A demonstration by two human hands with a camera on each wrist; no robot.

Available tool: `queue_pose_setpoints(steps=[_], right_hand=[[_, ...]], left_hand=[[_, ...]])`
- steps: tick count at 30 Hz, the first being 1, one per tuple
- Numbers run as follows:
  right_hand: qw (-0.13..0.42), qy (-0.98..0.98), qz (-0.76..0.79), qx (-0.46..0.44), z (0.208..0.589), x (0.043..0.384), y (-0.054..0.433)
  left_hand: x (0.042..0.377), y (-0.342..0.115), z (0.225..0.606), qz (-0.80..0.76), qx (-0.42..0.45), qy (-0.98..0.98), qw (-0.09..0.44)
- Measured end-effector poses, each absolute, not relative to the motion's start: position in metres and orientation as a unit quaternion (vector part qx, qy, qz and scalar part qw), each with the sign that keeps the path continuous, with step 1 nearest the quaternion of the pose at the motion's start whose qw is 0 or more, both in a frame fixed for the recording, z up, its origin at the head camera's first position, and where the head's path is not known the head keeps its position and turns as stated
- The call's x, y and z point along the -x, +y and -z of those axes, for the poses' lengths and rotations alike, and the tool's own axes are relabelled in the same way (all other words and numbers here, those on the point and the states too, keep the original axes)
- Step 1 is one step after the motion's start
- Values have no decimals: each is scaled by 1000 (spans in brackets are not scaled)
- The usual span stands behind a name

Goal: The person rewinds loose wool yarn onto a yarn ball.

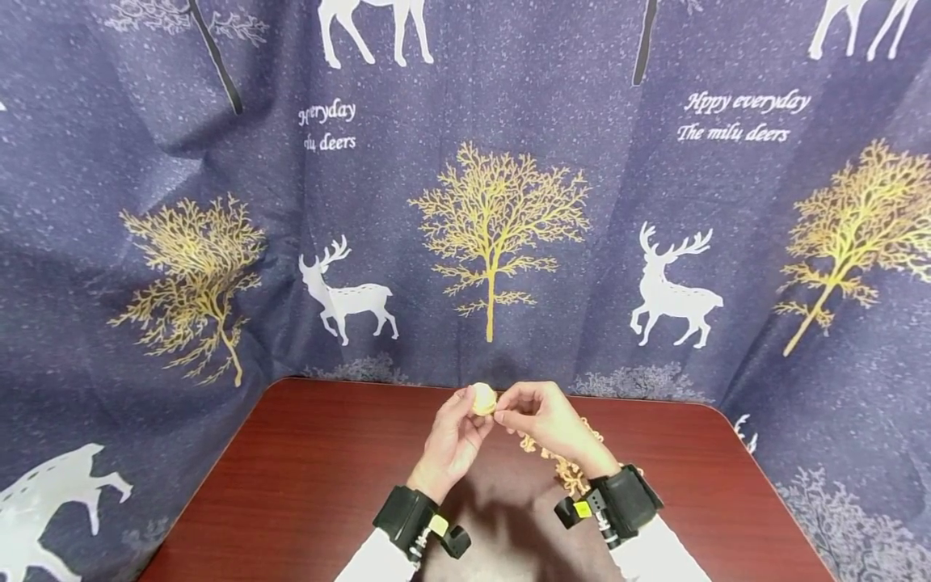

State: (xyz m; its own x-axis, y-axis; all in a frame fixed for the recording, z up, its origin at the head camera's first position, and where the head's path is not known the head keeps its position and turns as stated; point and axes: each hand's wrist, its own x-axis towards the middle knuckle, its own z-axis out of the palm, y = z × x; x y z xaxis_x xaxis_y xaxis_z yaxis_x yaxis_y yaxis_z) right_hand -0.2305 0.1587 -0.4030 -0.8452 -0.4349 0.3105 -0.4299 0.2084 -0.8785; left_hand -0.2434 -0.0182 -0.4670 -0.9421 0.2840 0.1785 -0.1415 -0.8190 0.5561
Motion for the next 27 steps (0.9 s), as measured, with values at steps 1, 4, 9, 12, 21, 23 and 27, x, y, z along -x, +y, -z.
queue_pose_setpoints(steps=[1,4,9,12,21,23,27], right_hand=[[0,780,563,273,403,231,159],[-11,793,553,255,405,231,161],[-12,807,542,235,407,232,163],[-8,808,541,234,407,231,162],[-13,805,540,243,405,229,162],[-16,805,541,240,406,229,163],[-23,802,550,232,404,230,167]], left_hand=[[244,-19,466,-947,-127,275,108],[245,-23,462,-954,-127,255,98],[247,-29,455,-964,-126,212,97],[248,-29,450,-967,-113,212,85],[249,-21,448,-871,-78,471,-114],[248,-20,450,-806,-85,564,-160],[244,-22,453,-684,-129,687,-207]])
